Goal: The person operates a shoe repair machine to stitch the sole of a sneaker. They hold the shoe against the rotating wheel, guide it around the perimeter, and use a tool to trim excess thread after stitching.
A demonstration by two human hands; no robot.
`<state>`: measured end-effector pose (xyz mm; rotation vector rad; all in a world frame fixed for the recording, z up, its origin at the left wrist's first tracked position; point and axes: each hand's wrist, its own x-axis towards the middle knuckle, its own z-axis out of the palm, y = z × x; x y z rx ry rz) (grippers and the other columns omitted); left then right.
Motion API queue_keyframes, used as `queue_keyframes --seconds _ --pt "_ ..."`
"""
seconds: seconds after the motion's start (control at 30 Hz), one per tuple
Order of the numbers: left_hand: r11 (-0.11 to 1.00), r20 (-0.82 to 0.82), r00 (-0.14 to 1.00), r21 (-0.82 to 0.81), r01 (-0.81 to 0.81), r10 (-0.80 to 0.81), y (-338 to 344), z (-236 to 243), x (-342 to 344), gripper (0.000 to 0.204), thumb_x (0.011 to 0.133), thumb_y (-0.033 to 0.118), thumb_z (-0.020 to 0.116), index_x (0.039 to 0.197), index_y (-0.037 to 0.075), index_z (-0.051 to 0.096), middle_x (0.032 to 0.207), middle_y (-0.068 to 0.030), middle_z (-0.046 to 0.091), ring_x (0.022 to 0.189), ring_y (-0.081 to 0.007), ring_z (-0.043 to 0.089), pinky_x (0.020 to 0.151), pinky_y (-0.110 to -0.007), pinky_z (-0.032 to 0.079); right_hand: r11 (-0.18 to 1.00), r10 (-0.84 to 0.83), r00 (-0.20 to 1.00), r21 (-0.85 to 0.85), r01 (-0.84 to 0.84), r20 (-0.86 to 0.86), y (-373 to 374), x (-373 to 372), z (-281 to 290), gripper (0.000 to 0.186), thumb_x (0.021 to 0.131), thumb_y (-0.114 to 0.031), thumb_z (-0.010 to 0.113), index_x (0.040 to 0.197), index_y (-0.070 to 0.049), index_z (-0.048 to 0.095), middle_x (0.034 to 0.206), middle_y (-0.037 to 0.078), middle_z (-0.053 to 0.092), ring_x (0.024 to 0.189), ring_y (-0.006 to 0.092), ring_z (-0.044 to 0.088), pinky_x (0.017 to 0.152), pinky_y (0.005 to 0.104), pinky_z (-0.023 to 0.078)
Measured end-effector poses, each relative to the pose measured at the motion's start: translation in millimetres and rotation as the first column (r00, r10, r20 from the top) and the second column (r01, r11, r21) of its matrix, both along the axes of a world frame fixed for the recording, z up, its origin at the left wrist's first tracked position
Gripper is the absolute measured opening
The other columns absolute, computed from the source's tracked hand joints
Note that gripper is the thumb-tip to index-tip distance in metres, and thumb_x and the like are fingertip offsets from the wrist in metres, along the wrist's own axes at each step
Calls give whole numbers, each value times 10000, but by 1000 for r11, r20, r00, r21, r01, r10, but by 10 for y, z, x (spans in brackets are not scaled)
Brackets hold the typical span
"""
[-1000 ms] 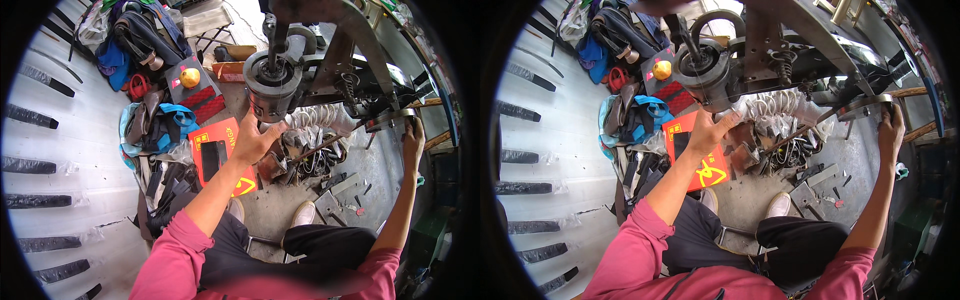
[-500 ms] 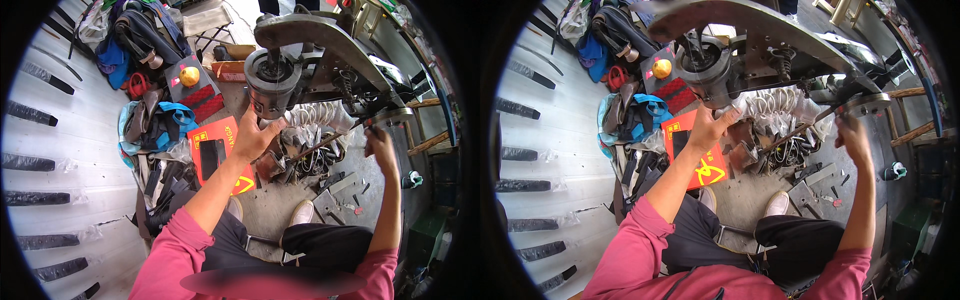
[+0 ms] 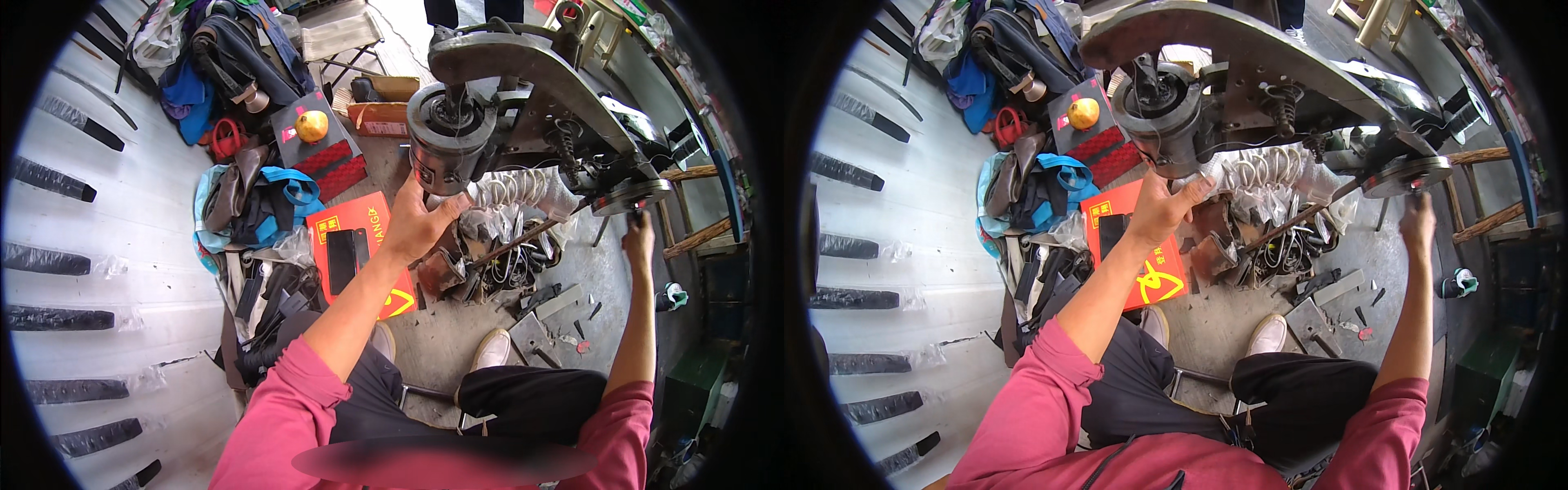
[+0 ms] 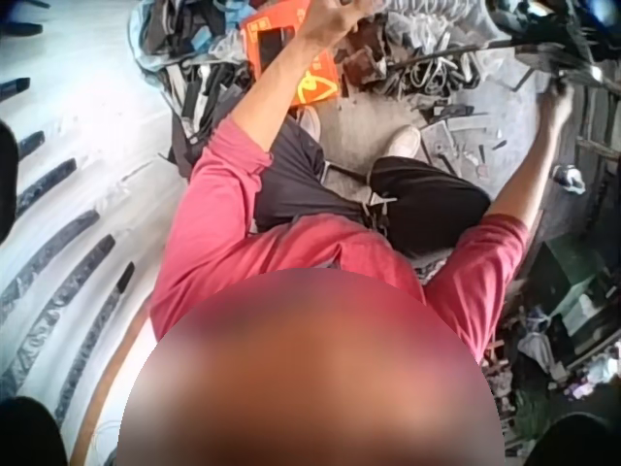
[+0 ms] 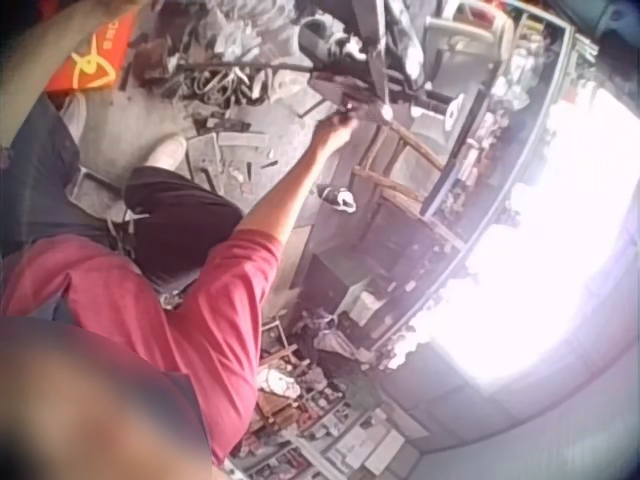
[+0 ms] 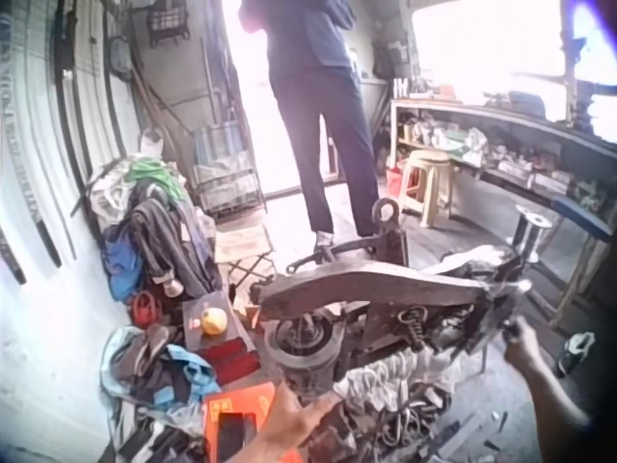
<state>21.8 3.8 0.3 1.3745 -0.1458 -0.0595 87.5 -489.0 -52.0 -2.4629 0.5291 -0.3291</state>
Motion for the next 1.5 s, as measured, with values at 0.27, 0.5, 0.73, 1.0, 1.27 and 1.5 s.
queue_keyframes --seconds 0.27,0.5,0.73,1.0,1.27,1.5 --pt "991 -22 998 120 -51 54 -3 49 -20 488 890 217 765 1275 -21 586 1225 -94 677 1117 -177 620 993 -345 473 857 407 910 376 -352 -77 1040 -434 807 262 1004 -197 594 1143 24 613 774 52 586 550 114 553 496 280 441" --pt "995 20 998 80 -66 64 -43 41 19 361 894 239 766 1140 -6 666 983 -23 710 793 -90 625 698 -266 512 982 72 955 -189 -17 287 346 -148 1009 217 1007 -182 582 1163 -37 625 966 188 693 824 303 645 773 390 492" --pt "996 11 999 72 -52 51 -34 8 24 385 890 226 767 1177 4 639 956 -8 699 735 -61 593 638 -247 489 990 17 994 140 -2 -104 179 -42 104 231 1006 -176 550 1175 -29 603 838 158 663 645 253 661 602 388 509" --pt "996 -3 998 70 -59 60 -70 78 4 458 897 133 740 1298 -11 572 1221 -78 673 1108 -155 623 967 -325 498 865 422 906 295 -405 5 985 -432 913 195 994 -170 595 1037 20 607 745 56 579 535 133 558 483 295 438" --pt "990 0 996 111 -93 93 -82 55 7 416 887 140 759 1244 -19 616 1176 -88 696 1052 -160 642 943 -327 504 964 59 970 -265 6 235 40 -57 800 249 1037 -247 567 1176 -48 624 947 205 696 813 342 644 765 437 505" --pt "990 -61 996 128 -54 62 -6 -18 -5 378 886 205 789 1179 11 651 1021 -46 719 766 -109 632 686 -275 522 965 238 969 -131 -228 61 134 -102 -137 258 1024 -218 592 1226 -57 594 789 123 624 643 225 628 595 375 499"
